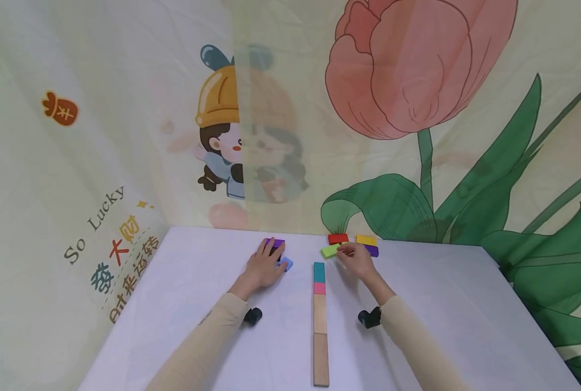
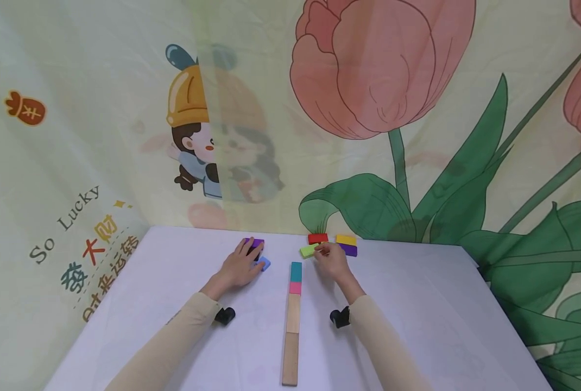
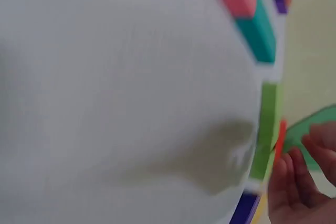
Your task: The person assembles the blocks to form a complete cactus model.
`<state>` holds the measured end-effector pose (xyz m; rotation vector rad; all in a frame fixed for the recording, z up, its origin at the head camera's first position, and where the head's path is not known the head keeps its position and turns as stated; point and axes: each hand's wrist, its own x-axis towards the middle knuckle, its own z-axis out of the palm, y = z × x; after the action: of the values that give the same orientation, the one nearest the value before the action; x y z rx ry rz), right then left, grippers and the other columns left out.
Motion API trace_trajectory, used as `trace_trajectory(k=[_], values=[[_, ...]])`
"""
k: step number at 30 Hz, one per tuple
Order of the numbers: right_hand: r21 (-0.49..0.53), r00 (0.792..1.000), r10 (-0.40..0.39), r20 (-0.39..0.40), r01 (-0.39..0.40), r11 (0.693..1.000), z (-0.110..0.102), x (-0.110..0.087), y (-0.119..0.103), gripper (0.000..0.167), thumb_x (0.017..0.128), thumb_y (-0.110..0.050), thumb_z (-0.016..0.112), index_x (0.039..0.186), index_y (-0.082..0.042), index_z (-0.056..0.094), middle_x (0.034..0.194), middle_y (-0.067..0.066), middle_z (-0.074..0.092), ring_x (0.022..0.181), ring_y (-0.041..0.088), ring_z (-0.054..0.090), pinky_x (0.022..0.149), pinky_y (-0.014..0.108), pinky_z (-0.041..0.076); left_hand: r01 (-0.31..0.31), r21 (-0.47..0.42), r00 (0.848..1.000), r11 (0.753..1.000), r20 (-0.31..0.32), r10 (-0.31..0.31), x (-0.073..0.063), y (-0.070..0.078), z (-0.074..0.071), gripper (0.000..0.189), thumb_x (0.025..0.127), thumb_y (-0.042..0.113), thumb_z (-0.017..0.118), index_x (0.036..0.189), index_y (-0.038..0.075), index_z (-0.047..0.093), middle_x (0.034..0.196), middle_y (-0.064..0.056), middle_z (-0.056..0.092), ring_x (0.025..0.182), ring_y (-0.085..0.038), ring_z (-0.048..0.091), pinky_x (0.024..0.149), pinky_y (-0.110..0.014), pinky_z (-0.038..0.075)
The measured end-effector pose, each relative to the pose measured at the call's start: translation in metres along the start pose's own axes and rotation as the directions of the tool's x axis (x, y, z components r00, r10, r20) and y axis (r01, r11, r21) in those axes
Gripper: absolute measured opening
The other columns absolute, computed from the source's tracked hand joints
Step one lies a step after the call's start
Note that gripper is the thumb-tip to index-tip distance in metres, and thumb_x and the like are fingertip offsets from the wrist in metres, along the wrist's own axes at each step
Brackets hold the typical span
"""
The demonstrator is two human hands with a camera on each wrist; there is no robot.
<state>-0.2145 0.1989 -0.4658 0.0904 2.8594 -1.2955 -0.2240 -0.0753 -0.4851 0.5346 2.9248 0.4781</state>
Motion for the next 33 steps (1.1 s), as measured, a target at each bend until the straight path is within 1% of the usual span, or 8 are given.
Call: trace_trajectory(k=[5,9,13,20,23,26,29,33], values=[[-0.262,0.989,-0.060,-0.134,0.023,0.965,-0.031,0.007,0.021,0.028,0.094,-0.009,0.056,0.115,0.007,0.064,0.112,0.027,0.064,0.103,0.040,0.061,0.087,0.049,0.052,-0.002,-0.002,1.000,1.000,0.005,0.002,0.000,-0.001,0.000,0.062,0.099,0.044,0.044,0.154,0.018,0.028,0.163,-0.016,0.016,0.151,-0.039,0.011,0.115,-0.060,0.026],[-0.399,0.996,-0.023,-0.088,-0.014,0.917,-0.042,0.007,0.035,0.036,0.095,-0.011,0.055,0.126,0.006,0.058,0.124,0.029,0.058,0.113,0.045,0.057,0.095,0.054,0.048,-0.002,0.004,1.000,1.000,0.008,0.002,-0.001,-0.001,0.000,0.062,0.100,0.045,0.043,0.154,0.018,0.027,0.163,-0.016,0.016,0.151,-0.039,0.010,0.115,-0.060,0.026],[-0.479,0.999,-0.031,-0.030,0.013,0.878,-0.038,0.005,0.044,0.039,0.096,-0.013,0.054,0.131,0.006,0.055,0.131,0.029,0.055,0.117,0.046,0.055,0.098,0.056,0.046,-0.004,-0.002,1.000,1.000,0.002,0.004,-0.002,0.000,-0.001,0.062,0.100,0.044,0.043,0.154,0.018,0.028,0.163,-0.016,0.016,0.151,-0.040,0.011,0.115,-0.060,0.027],[-0.583,0.984,-0.123,-0.126,0.027,0.812,-0.034,-0.001,0.041,0.022,0.089,-0.009,0.064,0.107,0.003,0.068,0.103,0.023,0.065,0.092,0.039,0.061,0.080,0.051,0.053,-0.005,-0.009,1.000,1.000,0.003,0.005,-0.001,0.000,0.002,0.062,0.100,0.043,0.044,0.154,0.018,0.028,0.163,-0.016,0.016,0.151,-0.040,0.011,0.115,-0.060,0.026],[-0.559,0.988,-0.070,-0.138,-0.020,0.829,-0.037,-0.002,0.038,0.024,0.087,-0.011,0.066,0.106,0.003,0.068,0.098,0.023,0.063,0.089,0.038,0.060,0.076,0.049,0.052,-0.007,-0.005,1.000,1.000,0.006,0.007,-0.001,0.000,0.003,0.063,0.100,0.044,0.043,0.155,0.018,0.026,0.163,-0.016,0.015,0.151,-0.040,0.009,0.116,-0.060,0.025],[-0.473,0.992,0.058,-0.115,-0.105,0.875,-0.042,-0.002,0.035,0.035,0.087,-0.016,0.068,0.114,0.007,0.063,0.104,0.025,0.062,0.095,0.038,0.060,0.079,0.048,0.053,-0.013,-0.005,1.000,1.000,0.004,0.013,0.000,0.000,0.002,0.063,0.100,0.044,0.043,0.154,0.018,0.027,0.163,-0.016,0.015,0.151,-0.040,0.010,0.116,-0.060,0.025],[-0.381,0.981,0.182,-0.061,-0.191,0.905,-0.048,0.001,0.032,0.042,0.085,-0.020,0.072,0.113,0.009,0.061,0.105,0.024,0.062,0.093,0.035,0.059,0.078,0.045,0.053,-0.014,-0.011,1.000,1.000,-0.002,0.014,0.000,0.000,0.001,0.062,0.100,0.043,0.043,0.154,0.017,0.028,0.162,-0.017,0.017,0.150,-0.041,0.011,0.115,-0.060,0.026],[-0.293,0.968,0.252,-0.008,-0.244,0.925,-0.050,0.004,0.026,0.037,0.085,-0.020,0.073,0.106,0.007,0.061,0.102,0.022,0.064,0.090,0.032,0.058,0.075,0.039,0.050,-0.008,-0.006,1.000,1.000,0.000,0.008,0.000,0.000,0.000,0.062,0.100,0.044,0.043,0.154,0.017,0.027,0.163,-0.017,0.016,0.150,-0.041,0.011,0.115,-0.060,0.026]])
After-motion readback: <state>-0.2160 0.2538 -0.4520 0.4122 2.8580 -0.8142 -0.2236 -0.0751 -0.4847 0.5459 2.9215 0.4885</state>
